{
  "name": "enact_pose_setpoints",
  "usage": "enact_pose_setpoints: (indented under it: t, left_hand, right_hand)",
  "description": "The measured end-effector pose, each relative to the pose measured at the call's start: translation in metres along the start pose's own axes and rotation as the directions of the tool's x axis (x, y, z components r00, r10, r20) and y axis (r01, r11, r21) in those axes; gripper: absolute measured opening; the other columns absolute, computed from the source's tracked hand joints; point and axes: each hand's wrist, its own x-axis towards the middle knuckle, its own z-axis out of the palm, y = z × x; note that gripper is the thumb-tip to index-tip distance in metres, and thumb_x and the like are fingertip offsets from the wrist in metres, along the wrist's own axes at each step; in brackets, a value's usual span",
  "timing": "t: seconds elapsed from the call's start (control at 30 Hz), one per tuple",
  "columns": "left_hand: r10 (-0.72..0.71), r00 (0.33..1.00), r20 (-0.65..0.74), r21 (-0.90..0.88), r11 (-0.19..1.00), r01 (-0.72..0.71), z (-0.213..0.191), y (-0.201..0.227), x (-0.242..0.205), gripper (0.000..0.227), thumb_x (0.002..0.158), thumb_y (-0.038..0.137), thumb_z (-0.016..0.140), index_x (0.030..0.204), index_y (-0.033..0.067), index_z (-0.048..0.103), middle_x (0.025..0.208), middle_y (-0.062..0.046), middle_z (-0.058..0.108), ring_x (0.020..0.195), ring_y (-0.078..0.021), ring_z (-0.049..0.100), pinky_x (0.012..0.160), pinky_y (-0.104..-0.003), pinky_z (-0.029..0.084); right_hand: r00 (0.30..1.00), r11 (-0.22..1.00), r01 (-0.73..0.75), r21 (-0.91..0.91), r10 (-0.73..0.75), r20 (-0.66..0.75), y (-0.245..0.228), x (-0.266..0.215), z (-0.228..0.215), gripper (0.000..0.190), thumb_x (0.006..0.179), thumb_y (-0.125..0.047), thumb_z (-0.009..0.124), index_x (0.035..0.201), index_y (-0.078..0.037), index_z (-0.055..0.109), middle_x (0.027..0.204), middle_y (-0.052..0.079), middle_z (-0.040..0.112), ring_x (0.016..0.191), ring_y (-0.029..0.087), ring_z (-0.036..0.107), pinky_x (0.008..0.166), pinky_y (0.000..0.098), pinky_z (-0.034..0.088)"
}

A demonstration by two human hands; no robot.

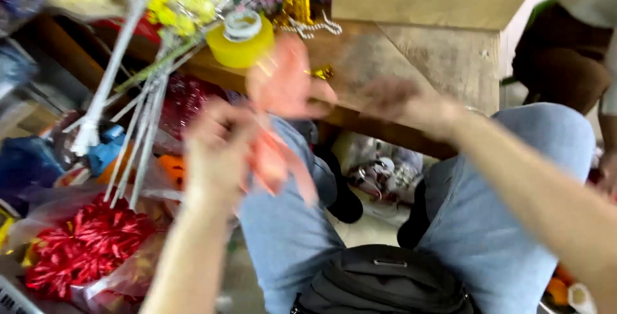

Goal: The person is meticulously folding and looping a pink ribbon to create a decorative bow.

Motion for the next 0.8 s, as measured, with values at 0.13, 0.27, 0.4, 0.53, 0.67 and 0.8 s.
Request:
enact_pose_setpoints:
  t: [0.13, 0.27, 0.4, 0.53, 0.67, 0.8]
  left_hand:
    - [0.142, 0.978, -0.154, 0.096, 0.987, -0.128, -0.018, 0.034, 0.067, 0.025, 0.093, 0.004, 0.081, 0.090, 0.0157, 0.059, 0.101, -0.004, 0.074, 0.063, -0.0050, 0.056, 0.054, -0.024, 0.044]
    - [0.042, 0.962, -0.271, -0.045, 0.997, -0.056, -0.020, 0.031, 0.129, 0.027, 0.094, -0.005, 0.080, 0.088, 0.0153, 0.063, 0.084, 0.001, 0.068, 0.066, -0.0082, 0.064, 0.061, -0.022, 0.059]
    - [-0.058, 0.939, -0.338, 0.393, 0.898, 0.197, -0.018, -0.066, 0.183, 0.024, 0.086, 0.036, 0.074, 0.099, 0.0163, 0.068, 0.086, -0.004, 0.071, 0.073, -0.0162, 0.066, 0.060, -0.034, 0.051]
    - [-0.387, 0.850, -0.358, -0.026, 0.914, 0.405, 0.011, -0.063, 0.160, 0.012, 0.089, 0.009, 0.077, 0.087, 0.0072, 0.065, 0.055, -0.008, 0.052, 0.043, -0.0141, 0.043, 0.033, -0.035, 0.028]
    - [-0.289, 0.887, -0.361, 0.141, 0.923, 0.359, 0.011, -0.093, 0.160, 0.008, 0.084, 0.007, 0.079, 0.082, 0.0084, 0.071, 0.090, -0.006, 0.081, 0.090, -0.0115, 0.069, 0.085, -0.025, 0.051]
    - [-0.273, 0.907, -0.319, 0.171, 0.925, 0.339, 0.026, -0.116, 0.167, 0.010, 0.077, 0.007, 0.083, 0.072, 0.0072, 0.074, 0.075, -0.007, 0.082, 0.077, -0.0136, 0.069, 0.078, -0.026, 0.050]
  right_hand:
    - [0.926, 0.764, -0.369, -0.529, 0.252, -0.281, -0.040, 0.039, -0.039, 0.042, 0.102, -0.004, 0.061, 0.143, -0.011, 0.062, 0.128, 0.013, 0.076, 0.127, 0.025, 0.070, 0.108, 0.0352, 0.054]
    - [0.949, 0.460, -0.287, -0.840, 0.256, -0.184, -0.056, 0.068, -0.035, 0.046, 0.097, -0.021, 0.060, 0.143, -0.016, 0.062, 0.153, 0.004, 0.062, 0.141, 0.025, 0.058, 0.124, 0.0475, 0.044]
    - [0.971, 0.174, -0.084, -0.981, 0.238, -0.041, -0.003, 0.138, -0.088, 0.054, 0.090, -0.017, 0.057, 0.142, -0.027, 0.065, 0.141, 0.009, 0.069, 0.128, 0.031, 0.066, 0.105, 0.0453, 0.056]
    - [0.994, 0.141, 0.087, -0.986, 0.053, 0.096, 0.024, 0.199, -0.117, 0.036, 0.087, -0.019, 0.064, 0.122, -0.025, 0.073, 0.111, 0.001, 0.082, 0.101, 0.022, 0.078, 0.085, 0.0381, 0.061]
    - [0.977, 0.322, 0.151, -0.935, -0.190, 0.092, 0.060, 0.295, -0.145, 0.022, 0.087, -0.019, 0.072, 0.106, -0.026, 0.081, 0.103, -0.007, 0.085, 0.094, 0.012, 0.080, 0.088, 0.0307, 0.059]
    - [0.957, 0.480, 0.092, -0.872, -0.286, -0.057, 0.074, 0.380, -0.126, 0.021, 0.086, -0.026, 0.072, 0.103, -0.029, 0.084, 0.103, -0.009, 0.085, 0.095, 0.010, 0.079, 0.087, 0.0279, 0.057]
